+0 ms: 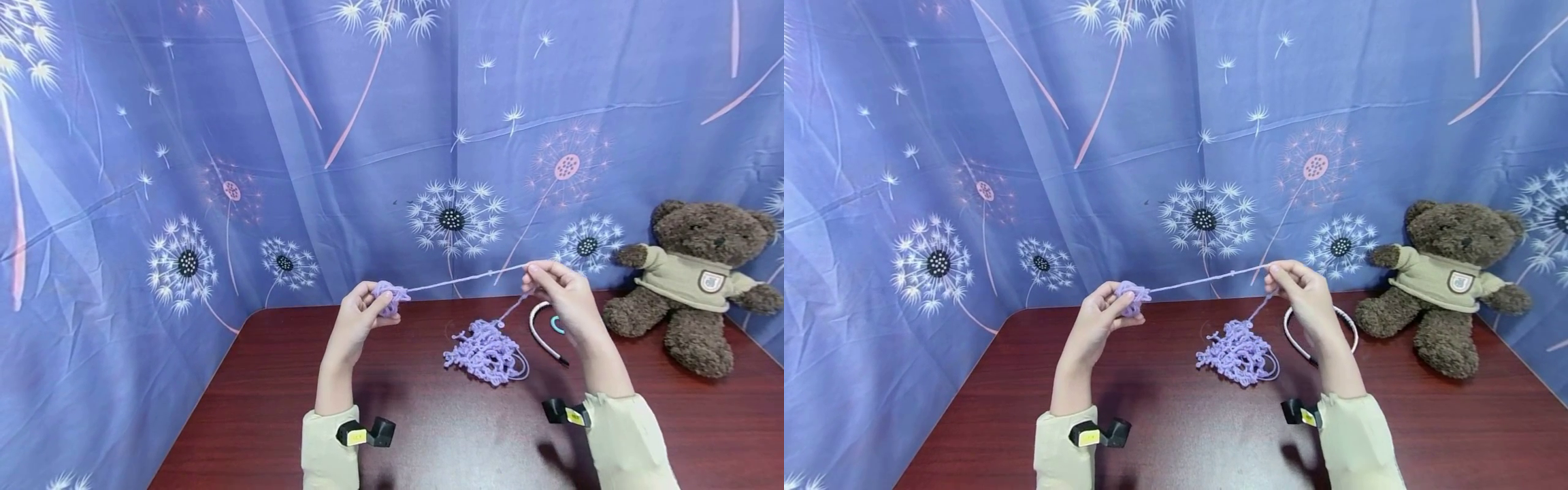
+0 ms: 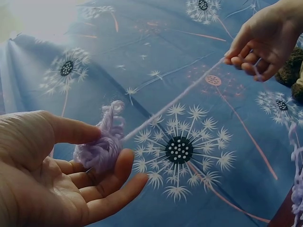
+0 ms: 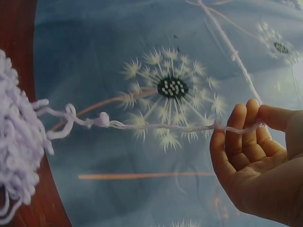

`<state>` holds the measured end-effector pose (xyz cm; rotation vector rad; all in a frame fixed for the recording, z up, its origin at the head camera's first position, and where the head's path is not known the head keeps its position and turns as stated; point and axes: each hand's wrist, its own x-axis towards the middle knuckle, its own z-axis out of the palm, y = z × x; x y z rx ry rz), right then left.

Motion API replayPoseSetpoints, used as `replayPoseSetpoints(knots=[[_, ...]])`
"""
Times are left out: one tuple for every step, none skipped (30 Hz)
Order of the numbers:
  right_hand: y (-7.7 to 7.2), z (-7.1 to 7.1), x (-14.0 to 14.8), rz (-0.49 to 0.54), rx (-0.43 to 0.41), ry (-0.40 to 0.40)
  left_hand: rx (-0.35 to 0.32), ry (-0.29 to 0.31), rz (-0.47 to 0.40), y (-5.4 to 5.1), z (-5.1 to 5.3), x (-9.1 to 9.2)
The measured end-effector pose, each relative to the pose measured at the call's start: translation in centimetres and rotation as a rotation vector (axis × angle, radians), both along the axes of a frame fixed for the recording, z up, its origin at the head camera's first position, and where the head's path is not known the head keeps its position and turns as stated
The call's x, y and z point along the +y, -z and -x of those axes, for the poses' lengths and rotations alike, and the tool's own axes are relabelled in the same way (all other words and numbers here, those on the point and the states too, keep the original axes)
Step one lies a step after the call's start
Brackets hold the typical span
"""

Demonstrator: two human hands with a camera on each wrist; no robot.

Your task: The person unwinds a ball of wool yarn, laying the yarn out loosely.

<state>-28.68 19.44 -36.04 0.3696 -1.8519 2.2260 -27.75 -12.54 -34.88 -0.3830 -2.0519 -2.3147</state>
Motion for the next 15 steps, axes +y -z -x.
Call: replayPoseSetpoints(knots=[[0.0,0.0,0.3,0.007,0.000,0.004,0.000,-0.003,-0.001,0.0,0.0,-0.1],[0.1,0.1,0.6,0.018,0.001,0.007,0.001,-0.006,0.000,0.0,0.0,-0.2],[0.1,0.1,0.9,0.026,-0.001,0.014,0.001,-0.008,0.002,0.0,0.1,-0.3],[0.1,0.1,1.2,0.035,-0.004,0.019,0.001,-0.010,0.004,0.0,0.1,-0.4],[0.2,0.1,1.4,0.046,-0.008,0.023,-0.001,-0.012,0.005,0.0,0.1,-0.5],[0.2,0.1,1.6,0.057,-0.011,0.028,0.001,-0.010,0.011,0.0,0.1,-0.5],[0.2,0.1,1.8,0.067,-0.012,0.033,0.002,-0.010,0.015,-0.1,0.0,-0.6],[0.3,0.2,2.0,0.078,-0.011,0.039,0.002,-0.010,0.018,-0.1,0.0,-0.7],[0.3,0.2,2.2,0.088,-0.012,0.043,0.005,-0.010,0.021,-0.1,0.0,-0.8],[0.3,0.2,2.4,0.095,-0.011,0.050,0.005,-0.011,0.019,-0.1,0.0,-0.8],[0.4,0.2,2.5,0.104,-0.012,0.057,0.006,-0.013,0.017,-0.1,0.0,-0.9],[0.4,0.2,2.7,0.108,-0.013,0.067,0.008,-0.017,0.016,-0.1,0.0,-1.0],[0.4,0.3,2.8,0.116,-0.015,0.075,0.008,-0.022,0.011,-0.1,0.0,-1.0],[0.5,0.3,2.9,0.123,-0.020,0.085,0.008,-0.028,0.007,-0.1,0.0,-1.1],[0.6,0.3,3.1,0.130,-0.026,0.092,0.008,-0.036,0.007,-0.1,0.0,-1.1]])
